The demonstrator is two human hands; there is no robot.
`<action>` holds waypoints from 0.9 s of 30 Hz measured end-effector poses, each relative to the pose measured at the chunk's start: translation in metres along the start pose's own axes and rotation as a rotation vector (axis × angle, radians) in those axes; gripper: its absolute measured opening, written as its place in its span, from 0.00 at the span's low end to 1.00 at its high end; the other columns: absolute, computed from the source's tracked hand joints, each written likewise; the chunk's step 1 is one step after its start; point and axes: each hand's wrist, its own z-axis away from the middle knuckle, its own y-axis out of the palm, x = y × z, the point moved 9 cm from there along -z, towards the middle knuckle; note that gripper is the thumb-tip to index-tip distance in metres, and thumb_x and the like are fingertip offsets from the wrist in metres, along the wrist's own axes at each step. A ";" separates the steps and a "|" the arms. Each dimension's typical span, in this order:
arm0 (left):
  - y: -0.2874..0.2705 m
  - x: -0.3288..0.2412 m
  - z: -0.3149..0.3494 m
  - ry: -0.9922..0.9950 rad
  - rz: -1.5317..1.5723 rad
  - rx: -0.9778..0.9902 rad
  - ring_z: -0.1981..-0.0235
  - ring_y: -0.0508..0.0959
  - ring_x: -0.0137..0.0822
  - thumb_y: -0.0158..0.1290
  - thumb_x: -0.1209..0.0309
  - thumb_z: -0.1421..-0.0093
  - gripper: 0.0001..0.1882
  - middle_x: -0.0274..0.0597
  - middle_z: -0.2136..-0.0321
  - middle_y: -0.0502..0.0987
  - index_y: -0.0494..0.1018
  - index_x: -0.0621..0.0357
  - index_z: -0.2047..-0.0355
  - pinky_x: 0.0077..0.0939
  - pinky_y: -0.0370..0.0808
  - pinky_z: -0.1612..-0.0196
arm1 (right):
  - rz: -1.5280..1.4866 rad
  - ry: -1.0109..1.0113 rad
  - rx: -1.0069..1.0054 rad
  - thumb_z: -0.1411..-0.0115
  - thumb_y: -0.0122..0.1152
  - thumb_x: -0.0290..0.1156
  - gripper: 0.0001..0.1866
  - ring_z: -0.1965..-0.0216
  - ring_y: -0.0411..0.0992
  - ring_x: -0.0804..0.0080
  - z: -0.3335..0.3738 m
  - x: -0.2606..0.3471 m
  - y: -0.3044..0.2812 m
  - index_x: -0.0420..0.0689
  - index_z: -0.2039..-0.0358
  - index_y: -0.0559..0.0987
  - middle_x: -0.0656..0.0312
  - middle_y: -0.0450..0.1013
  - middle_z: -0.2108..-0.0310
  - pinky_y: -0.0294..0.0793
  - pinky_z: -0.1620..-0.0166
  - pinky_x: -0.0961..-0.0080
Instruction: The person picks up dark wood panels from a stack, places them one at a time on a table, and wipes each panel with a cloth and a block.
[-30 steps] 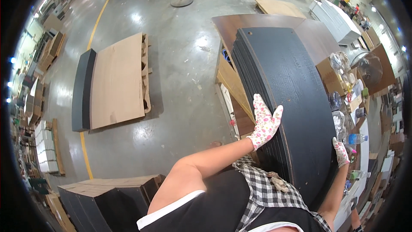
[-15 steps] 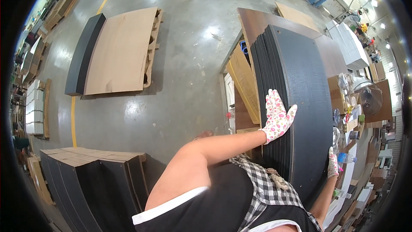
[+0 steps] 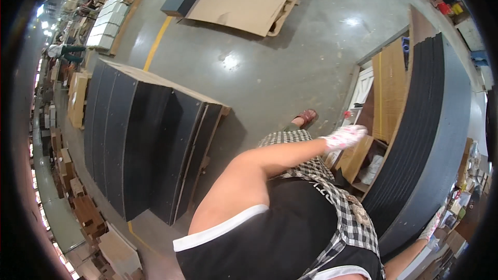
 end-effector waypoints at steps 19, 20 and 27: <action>-0.125 0.369 0.358 -0.603 0.903 -0.769 0.55 0.79 0.40 0.45 0.58 0.31 0.21 0.49 0.54 0.80 0.72 0.61 0.47 0.35 0.75 0.52 | 0.044 -0.754 0.574 0.32 0.51 0.37 0.17 0.50 0.74 0.67 0.277 0.420 0.454 0.43 0.50 0.80 0.59 0.76 0.51 0.70 0.42 0.70; -0.125 0.372 0.376 -0.580 0.996 -0.775 0.54 0.79 0.40 0.46 0.57 0.31 0.22 0.48 0.53 0.80 0.72 0.61 0.46 0.35 0.75 0.51 | 0.112 -0.484 0.651 0.35 0.53 0.33 0.15 0.49 0.73 0.69 0.307 0.394 0.516 0.42 0.52 0.81 0.59 0.76 0.51 0.69 0.42 0.70; -0.146 0.460 0.562 -0.609 1.087 -0.907 0.50 0.78 0.44 0.42 0.60 0.29 0.22 0.53 0.48 0.76 0.67 0.62 0.43 0.35 0.75 0.48 | 0.233 -0.469 1.468 0.35 0.55 0.38 0.20 0.47 0.72 0.62 0.582 0.349 0.848 0.40 0.47 0.77 0.53 0.75 0.49 0.69 0.42 0.71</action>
